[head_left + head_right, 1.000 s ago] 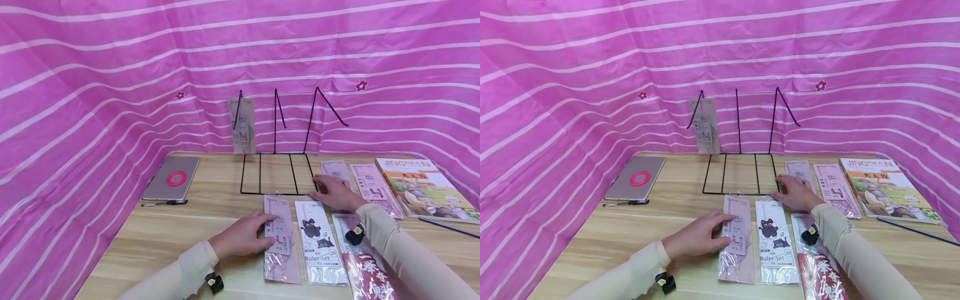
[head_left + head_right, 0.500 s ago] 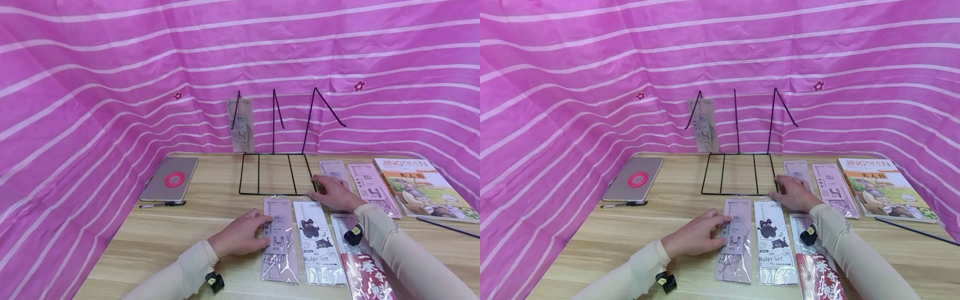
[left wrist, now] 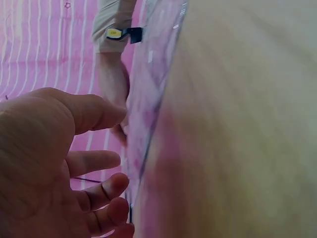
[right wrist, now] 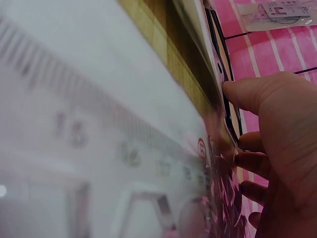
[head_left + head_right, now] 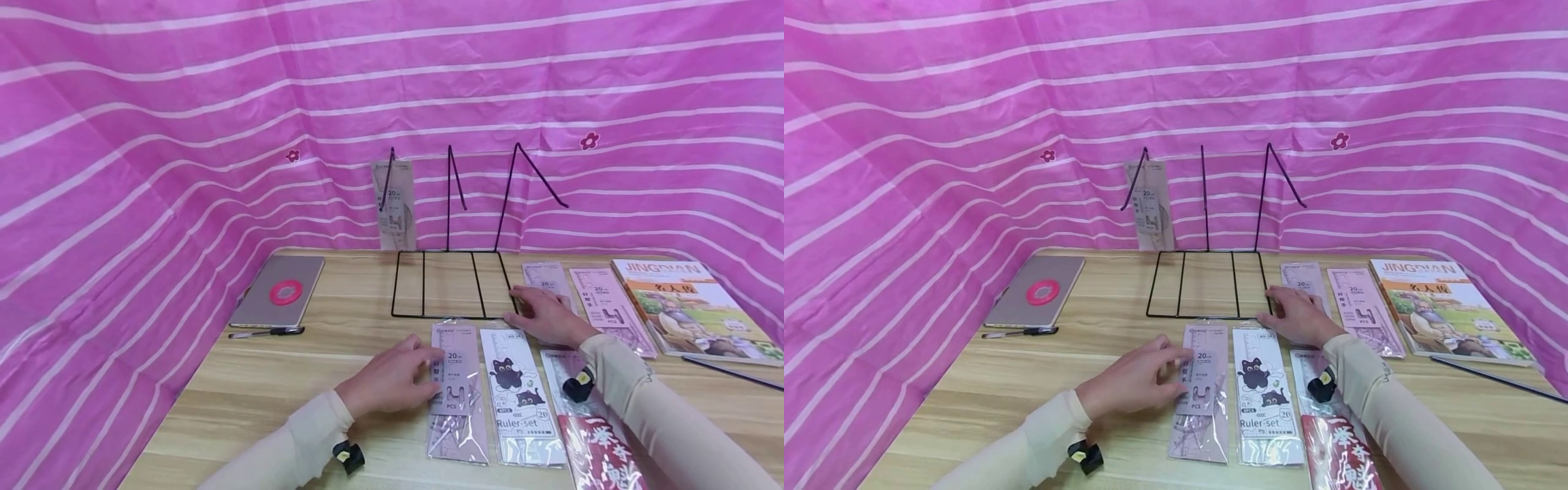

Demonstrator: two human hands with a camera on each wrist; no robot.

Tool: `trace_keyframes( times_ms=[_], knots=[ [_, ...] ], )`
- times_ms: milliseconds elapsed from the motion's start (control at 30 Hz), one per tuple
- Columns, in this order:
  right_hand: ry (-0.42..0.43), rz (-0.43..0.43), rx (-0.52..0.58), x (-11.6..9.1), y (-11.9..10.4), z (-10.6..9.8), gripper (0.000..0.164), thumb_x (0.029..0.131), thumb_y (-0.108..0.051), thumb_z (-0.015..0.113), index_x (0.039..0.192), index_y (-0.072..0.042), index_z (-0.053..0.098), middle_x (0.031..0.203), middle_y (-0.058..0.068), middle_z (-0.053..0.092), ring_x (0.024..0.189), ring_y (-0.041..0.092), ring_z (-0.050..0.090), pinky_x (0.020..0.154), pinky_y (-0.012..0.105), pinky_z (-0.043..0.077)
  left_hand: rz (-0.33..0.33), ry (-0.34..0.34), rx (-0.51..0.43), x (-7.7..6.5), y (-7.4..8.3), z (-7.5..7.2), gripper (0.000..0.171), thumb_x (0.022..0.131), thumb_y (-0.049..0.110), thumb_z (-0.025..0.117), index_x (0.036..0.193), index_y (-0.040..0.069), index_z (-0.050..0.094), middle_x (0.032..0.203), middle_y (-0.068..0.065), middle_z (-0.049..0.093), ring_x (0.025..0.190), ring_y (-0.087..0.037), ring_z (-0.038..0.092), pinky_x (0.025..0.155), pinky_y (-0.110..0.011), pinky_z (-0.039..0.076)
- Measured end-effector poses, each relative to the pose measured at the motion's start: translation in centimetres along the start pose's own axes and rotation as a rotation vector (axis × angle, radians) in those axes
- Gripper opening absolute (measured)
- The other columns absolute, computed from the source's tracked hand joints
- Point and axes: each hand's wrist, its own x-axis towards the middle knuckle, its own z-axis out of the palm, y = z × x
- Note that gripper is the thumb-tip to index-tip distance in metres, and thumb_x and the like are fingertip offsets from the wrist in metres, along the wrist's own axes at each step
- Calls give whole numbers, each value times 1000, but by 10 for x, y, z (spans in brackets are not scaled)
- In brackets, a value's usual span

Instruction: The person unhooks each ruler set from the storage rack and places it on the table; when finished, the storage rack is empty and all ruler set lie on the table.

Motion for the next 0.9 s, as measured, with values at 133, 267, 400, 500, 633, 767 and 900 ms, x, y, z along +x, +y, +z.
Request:
trace_keyframes(
  times_ms=[133, 267, 400, 500, 633, 767, 900],
  knots=[
    [4, -8, 2, -1, 0, 0, 77, 102, -49, 64, 157, 0, 43, 163, 28, 41, 148, 52, 34, 116, 72, 23, -6, 47, -1, 0, -1, -8, 57, 97, 41, 71, 151, 26, 58, 110, 4, 55, 89, -8, 51, 70, -21, 47],
    [-1, -2, -1, -1, -1, 0, 77, 102, -49, 65, 158, -1, 43, 164, 27, 40, 150, 52, 33, 117, 72, 22, 9, 105, -8, 2, -5, -15, 49, 100, 40, 69, 146, 25, 63, 122, 5, 59, 107, -9, 55, 86, -26, 52],
    [2, -10, -2, -1, -3, -1, 77, 102, -50, 65, 157, -1, 44, 163, 28, 41, 148, 53, 35, 116, 72, 24, 48, 169, 1, 7, -11, -26, 46, 101, 40, 70, 143, 22, 66, 132, 3, 62, 120, -15, 56, 99, -38, 54],
    [5, -17, -3, -2, -3, -1, 76, 102, -50, 65, 157, 0, 44, 162, 28, 42, 148, 53, 35, 115, 72, 24, 73, 213, 15, 15, -17, -37, 48, 101, 41, 70, 144, 23, 65, 139, 0, 62, 128, -21, 55, 107, -47, 52],
    [9, -15, -1, -3, -1, -1, 76, 102, -49, 65, 157, -1, 45, 162, 27, 42, 148, 53, 36, 115, 71, 24, 103, 256, 7, 27, -30, -49, 49, 100, 42, 71, 146, 27, 63, 154, -4, 54, 142, -30, 49, 115, -56, 47],
    [6, -4, 7, -2, 1, 0, 76, 102, -50, 64, 157, -2, 44, 162, 27, 42, 147, 52, 36, 116, 71, 23, 127, 287, -59, 41, -43, -60, 47, 101, 36, 73, 146, 27, 63, 166, -5, 41, 152, -35, 39, 120, -61, 40],
    [2, 10, 13, 0, 1, 1, 77, 102, -51, 65, 158, -4, 43, 162, 26, 43, 147, 51, 36, 117, 72, 21, 81, 334, -144, 59, -56, -67, 51, 101, 31, 72, 150, 28, 59, 172, -1, 31, 157, -35, 31, 122, -64, 36]
  ],
)
